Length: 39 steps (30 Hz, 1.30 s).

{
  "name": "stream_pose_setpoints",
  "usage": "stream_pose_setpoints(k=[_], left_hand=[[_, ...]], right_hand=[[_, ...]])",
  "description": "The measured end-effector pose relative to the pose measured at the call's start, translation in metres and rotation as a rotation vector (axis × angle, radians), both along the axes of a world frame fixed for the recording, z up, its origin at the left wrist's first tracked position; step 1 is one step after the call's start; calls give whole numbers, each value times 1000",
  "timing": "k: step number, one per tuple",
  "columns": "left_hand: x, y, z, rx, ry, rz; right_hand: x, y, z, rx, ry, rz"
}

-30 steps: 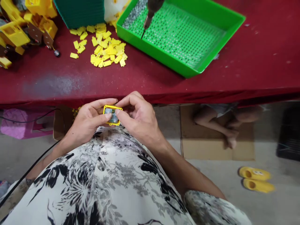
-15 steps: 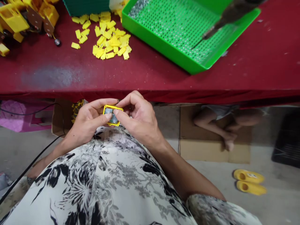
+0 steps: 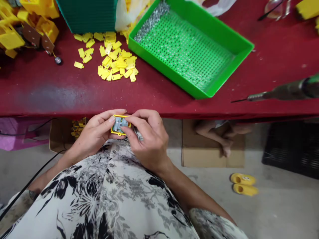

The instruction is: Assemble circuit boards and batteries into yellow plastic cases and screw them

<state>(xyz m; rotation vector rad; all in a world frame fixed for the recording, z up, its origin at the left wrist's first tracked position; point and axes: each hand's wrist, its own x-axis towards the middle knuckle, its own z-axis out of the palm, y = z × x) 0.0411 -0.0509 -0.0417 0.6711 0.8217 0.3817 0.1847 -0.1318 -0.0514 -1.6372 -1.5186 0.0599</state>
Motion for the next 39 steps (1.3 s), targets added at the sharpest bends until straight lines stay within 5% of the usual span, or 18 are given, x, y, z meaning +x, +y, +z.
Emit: stream_pose_setpoints(k=[15, 30, 39], left_hand=[[0, 15, 1, 458, 181, -26], [13, 29, 9, 122, 103, -52], [14, 32, -2, -81, -58, -10]], right_hand=[[-1, 27, 7, -125, -122, 8], [12, 35, 8, -94, -169, 17], [25, 38, 18, -108, -175, 148]])
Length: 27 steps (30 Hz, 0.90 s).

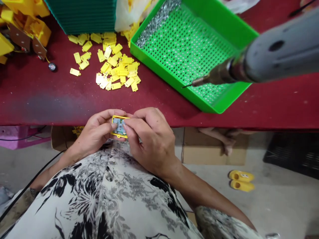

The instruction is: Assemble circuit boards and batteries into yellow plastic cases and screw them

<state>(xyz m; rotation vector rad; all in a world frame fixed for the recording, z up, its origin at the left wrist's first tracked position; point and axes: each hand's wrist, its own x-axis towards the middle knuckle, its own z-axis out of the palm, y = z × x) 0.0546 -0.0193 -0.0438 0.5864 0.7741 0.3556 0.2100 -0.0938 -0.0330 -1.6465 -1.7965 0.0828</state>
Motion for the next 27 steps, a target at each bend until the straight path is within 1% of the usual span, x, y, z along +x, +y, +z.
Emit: stream_pose_setpoints(k=[3, 7, 13, 17, 23, 27], left_hand=[[-1, 0, -4, -20, -38, -22], [-1, 1, -5, 53, 1, -43], [-3, 5, -2, 221, 89, -92], [-1, 5, -1, 302, 120, -53], [1, 3, 1, 306, 209, -33], [-2, 2, 2, 301, 195, -14]], right_hand=[[1, 1, 2, -36, 15, -33], [1, 1, 0, -113, 19, -89], [-1, 4, -6, -66, 45, -96], [-1, 6, -5, -72, 60, -53], [0, 7, -1, -68, -4, 53], [-3, 8, -4, 0, -2, 47]])
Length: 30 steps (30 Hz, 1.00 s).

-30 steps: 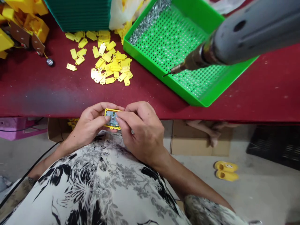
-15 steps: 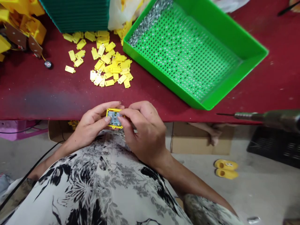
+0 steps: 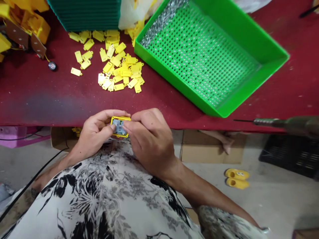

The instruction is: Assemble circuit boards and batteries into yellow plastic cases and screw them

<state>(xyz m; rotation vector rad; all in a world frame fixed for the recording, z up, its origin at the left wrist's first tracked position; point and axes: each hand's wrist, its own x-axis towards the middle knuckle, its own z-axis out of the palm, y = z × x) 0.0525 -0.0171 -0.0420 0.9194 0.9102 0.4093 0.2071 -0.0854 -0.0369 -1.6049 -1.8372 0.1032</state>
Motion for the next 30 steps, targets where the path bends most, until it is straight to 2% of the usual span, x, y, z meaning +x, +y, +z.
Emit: stream_pose_setpoints(k=[5, 9, 15, 21, 30], left_hand=[[-2, 1, -5, -82, -156, 54], [-1, 2, -6, -128, -196, 47], [1, 1, -2, -117, -171, 52], [-2, 0, -4, -145, -137, 38], [-3, -1, -4, -138, -146, 64]], right_hand=[[-2, 0, -3, 11, 38, -44], [-2, 1, -3, -11, -10, -99], [-1, 5, -1, -30, 69, -90], [-1, 5, 2, -40, 25, -64], [-8, 3, -7, 46, -9, -130]])
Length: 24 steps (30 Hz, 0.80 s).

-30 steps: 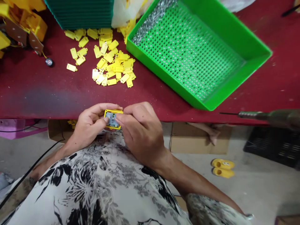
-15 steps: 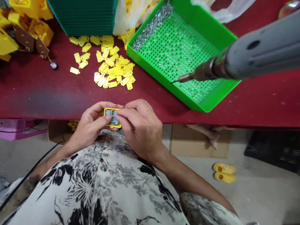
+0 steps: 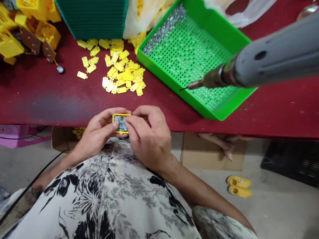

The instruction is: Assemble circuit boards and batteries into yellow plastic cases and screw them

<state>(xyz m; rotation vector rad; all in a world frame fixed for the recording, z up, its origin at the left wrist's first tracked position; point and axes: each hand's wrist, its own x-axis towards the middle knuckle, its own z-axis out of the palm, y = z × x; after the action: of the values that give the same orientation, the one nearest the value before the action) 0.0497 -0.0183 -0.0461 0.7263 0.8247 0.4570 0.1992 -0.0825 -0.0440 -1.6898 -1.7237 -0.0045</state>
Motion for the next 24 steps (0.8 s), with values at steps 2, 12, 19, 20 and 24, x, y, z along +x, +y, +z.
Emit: stream_pose_setpoints(k=[2, 12, 19, 20, 24], left_hand=[[0, 0, 0, -1, -20, -3], [-2, -2, -1, 83, 36, -8], [3, 1, -4, 59, -9, 34], [4, 2, -5, 42, -23, 43], [6, 5, -6, -32, -63, 65]], right_hand=[[0, 0, 0, -23, 11, 6], [-7, 4, 2, 26, 9, 11], [-4, 5, -2, 61, 2, 14], [-2, 6, -3, 58, 9, 20], [2, 8, -3, 44, 22, 37]])
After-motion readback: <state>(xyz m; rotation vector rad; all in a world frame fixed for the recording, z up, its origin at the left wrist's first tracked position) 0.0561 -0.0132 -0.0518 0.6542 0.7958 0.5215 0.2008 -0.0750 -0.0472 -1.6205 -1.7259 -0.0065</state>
